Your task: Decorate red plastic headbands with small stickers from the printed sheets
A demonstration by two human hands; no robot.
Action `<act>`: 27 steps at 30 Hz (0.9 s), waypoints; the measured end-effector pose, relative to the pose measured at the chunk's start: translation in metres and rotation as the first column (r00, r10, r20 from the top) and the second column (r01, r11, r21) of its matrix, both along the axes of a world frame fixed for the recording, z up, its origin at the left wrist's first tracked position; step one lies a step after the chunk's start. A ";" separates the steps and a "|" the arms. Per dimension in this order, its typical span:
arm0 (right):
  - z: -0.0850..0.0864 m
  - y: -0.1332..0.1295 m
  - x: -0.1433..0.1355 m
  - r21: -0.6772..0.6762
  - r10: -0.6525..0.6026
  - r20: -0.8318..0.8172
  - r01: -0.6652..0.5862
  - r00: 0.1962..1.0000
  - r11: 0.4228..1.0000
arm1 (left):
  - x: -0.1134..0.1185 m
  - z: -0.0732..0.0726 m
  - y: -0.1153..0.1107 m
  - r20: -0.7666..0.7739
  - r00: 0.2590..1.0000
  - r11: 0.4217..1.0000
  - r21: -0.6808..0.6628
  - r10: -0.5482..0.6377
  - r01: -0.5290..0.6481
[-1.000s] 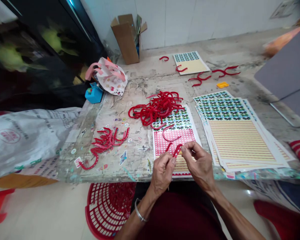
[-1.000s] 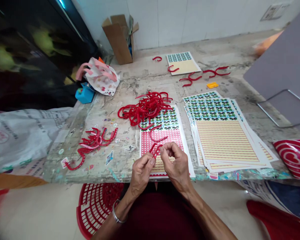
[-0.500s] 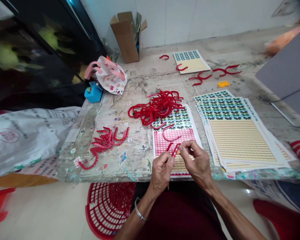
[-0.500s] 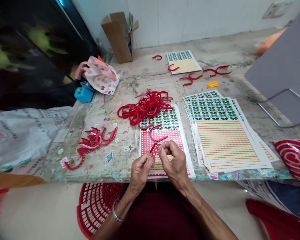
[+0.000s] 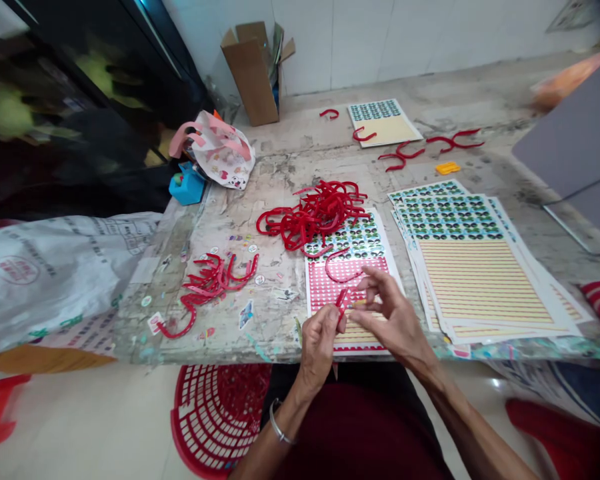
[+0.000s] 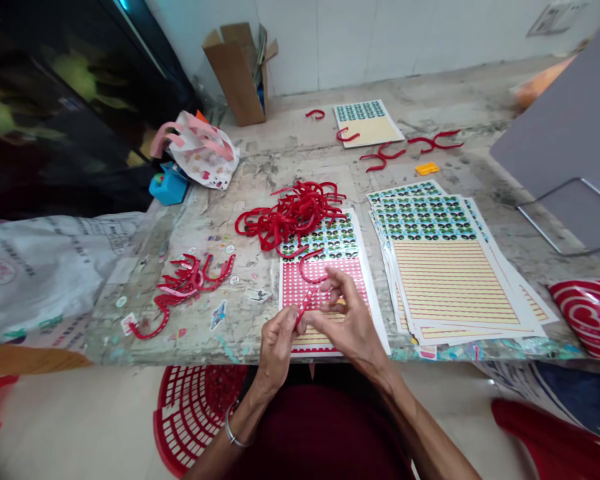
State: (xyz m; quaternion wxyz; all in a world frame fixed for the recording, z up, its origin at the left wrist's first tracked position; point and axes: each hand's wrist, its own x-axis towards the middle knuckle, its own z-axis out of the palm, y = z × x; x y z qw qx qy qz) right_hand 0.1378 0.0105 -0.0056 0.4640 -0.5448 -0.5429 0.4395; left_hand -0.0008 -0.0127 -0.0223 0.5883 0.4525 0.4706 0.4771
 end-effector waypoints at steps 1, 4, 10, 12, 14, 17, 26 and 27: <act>0.000 -0.002 -0.004 -0.039 0.065 -0.063 -0.067 0.996 0.997 | 0.002 -0.001 -0.001 0.044 0.999 1.000 -0.019 0.019 -0.019; -0.003 -0.008 -0.016 -0.096 0.077 -0.165 -0.093 0.983 0.991 | 0.005 -0.002 -0.002 0.110 0.992 0.996 -0.080 0.059 -0.050; 0.007 -0.005 -0.018 -0.164 0.049 -0.336 -0.110 0.941 0.980 | 0.000 -0.002 -0.002 0.065 0.997 0.997 -0.068 0.040 -0.035; 0.014 -0.002 -0.014 -0.168 0.054 -0.316 -0.112 0.947 0.979 | 0.000 -0.002 -0.003 0.066 0.998 1.000 -0.018 -0.008 0.009; 0.019 0.001 -0.011 -0.164 0.065 -0.247 -0.108 0.967 0.981 | 0.000 -0.003 -0.005 0.049 0.997 0.998 0.027 -0.052 0.051; 0.014 0.005 -0.006 -0.180 0.107 -0.158 -0.135 0.982 0.974 | -0.001 -0.004 -0.008 -0.056 0.993 0.992 0.068 -0.102 0.106; -0.033 0.026 0.025 0.153 -0.039 0.446 -0.034 0.894 0.988 | -0.090 -0.014 0.048 -0.738 0.600 0.892 0.444 0.308 0.088; -0.035 0.031 0.024 0.197 -0.031 0.548 -0.093 0.836 0.976 | -0.102 -0.015 0.057 -0.804 0.494 0.893 0.436 0.330 0.113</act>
